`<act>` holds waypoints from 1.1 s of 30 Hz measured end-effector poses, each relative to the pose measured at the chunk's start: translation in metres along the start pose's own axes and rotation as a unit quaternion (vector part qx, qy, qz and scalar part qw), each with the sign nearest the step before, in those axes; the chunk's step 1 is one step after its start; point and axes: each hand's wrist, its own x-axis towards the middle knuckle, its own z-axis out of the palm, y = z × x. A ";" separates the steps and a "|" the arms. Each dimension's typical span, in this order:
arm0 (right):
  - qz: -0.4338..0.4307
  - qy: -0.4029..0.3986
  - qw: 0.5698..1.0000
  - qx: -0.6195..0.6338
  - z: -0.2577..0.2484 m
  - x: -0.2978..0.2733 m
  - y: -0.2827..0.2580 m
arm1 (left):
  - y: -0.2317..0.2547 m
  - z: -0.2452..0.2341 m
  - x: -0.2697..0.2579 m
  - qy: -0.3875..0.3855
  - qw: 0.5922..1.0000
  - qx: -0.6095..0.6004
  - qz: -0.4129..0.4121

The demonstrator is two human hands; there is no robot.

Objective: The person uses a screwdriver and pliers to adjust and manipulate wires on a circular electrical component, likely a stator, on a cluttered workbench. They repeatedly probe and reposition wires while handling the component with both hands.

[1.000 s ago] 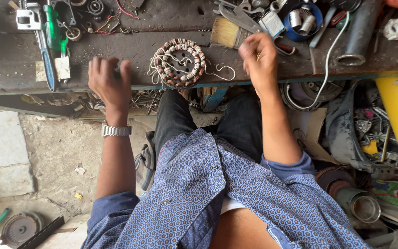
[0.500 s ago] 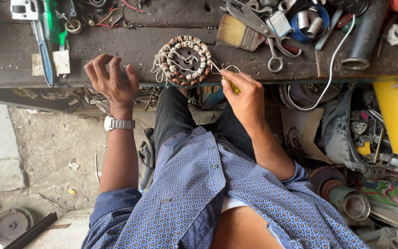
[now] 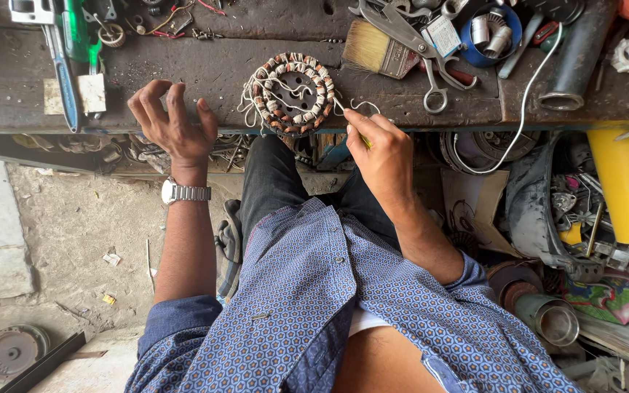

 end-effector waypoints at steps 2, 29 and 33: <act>-0.005 0.004 1.000 -0.017 0.002 0.000 0.001 | -0.001 0.000 -0.001 -0.001 1.000 0.003 0.002; 0.035 -0.003 0.993 -0.112 0.022 0.004 -0.017 | 0.000 0.001 0.002 -0.002 1.000 0.002 0.004; 0.040 0.001 0.990 -0.132 0.032 0.002 -0.013 | 0.003 -0.005 0.001 -0.013 1.000 0.006 -0.001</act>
